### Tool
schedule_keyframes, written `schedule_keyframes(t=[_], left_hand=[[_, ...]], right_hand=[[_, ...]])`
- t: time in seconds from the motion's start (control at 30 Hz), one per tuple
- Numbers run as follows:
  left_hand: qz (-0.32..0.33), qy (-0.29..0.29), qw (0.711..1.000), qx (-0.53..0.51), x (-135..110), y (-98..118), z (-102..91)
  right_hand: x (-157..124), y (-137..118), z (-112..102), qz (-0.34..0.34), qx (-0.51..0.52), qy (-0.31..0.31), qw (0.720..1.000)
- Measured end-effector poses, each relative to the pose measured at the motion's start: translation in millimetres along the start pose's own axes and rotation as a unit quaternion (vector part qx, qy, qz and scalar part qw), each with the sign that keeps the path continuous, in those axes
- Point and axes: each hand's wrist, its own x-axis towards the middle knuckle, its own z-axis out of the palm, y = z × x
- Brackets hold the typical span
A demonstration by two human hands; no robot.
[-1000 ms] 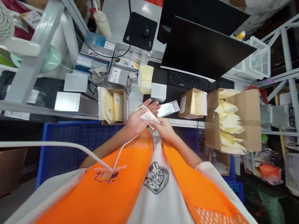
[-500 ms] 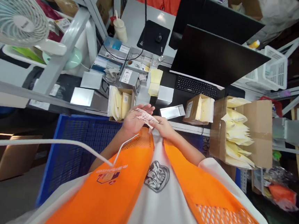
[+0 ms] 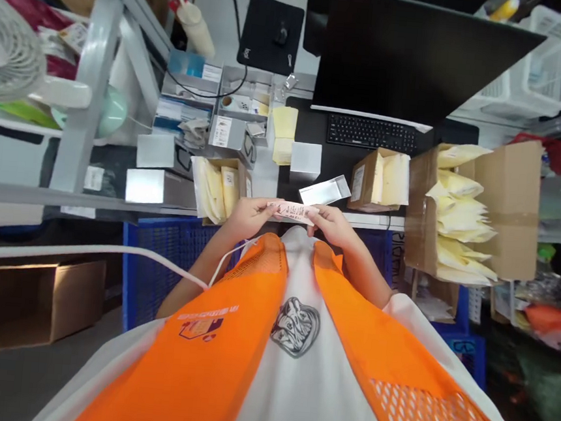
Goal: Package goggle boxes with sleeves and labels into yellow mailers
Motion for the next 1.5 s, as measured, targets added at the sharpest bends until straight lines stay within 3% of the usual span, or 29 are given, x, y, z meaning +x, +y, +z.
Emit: schedule_keyframes(t=[0.1, 0.2, 0.43, 0.57, 0.67, 0.77, 0.83, 0.97, 1.1, 1.2, 1.3, 1.5], left_hand=[[0.041, -0.083, 0.995, 0.042, 11, 15, -6.5], [0.079, -0.114, 0.989, 0.053, 16, 32, -10.7], [0.166, -0.070, 0.982, 0.048, 13, 37, -8.0], [0.161, -0.037, 0.986, -0.013, 5, 31, -10.2], [0.118, -0.005, 0.988, -0.096, -4, 27, -12.3], [0.058, -0.019, 0.987, -0.151, -11, 24, -14.7], [0.043, -0.048, 0.991, -0.115, -16, 25, -17.2], [0.092, -0.081, 0.992, 0.018, -23, 30, -20.3], [0.156, -0.032, 0.986, 0.047, -30, 30, -21.6], [0.165, 0.015, 0.985, 0.041, -36, 25, -27.1], [0.163, 0.037, 0.986, 0.021, -41, 20, -31.2], [0.148, -0.003, 0.989, -0.002, -34, 21, -14.5]], right_hand=[[-15, -2, -15, -0.015, -0.055, 0.026, 0.998], [-30, -7, -23, -0.060, -0.087, 0.022, 0.994], [-57, -20, -15, -0.109, -0.135, 0.070, 0.982], [-53, -29, -12, -0.094, -0.153, 0.060, 0.982], [-39, -33, -13, -0.087, -0.131, 0.045, 0.987], [-21, -41, -17, -0.044, -0.134, -0.030, 0.989], [-8, -48, -17, -0.009, -0.202, -0.098, 0.974], [22, -63, 1, 0.005, -0.305, -0.234, 0.923], [45, -67, 27, 0.037, -0.289, -0.367, 0.883], [47, -66, 30, 0.038, -0.220, -0.388, 0.894], [39, -63, 20, 0.023, -0.190, -0.386, 0.902], [25, -56, -1, 0.034, -0.238, -0.385, 0.891]])
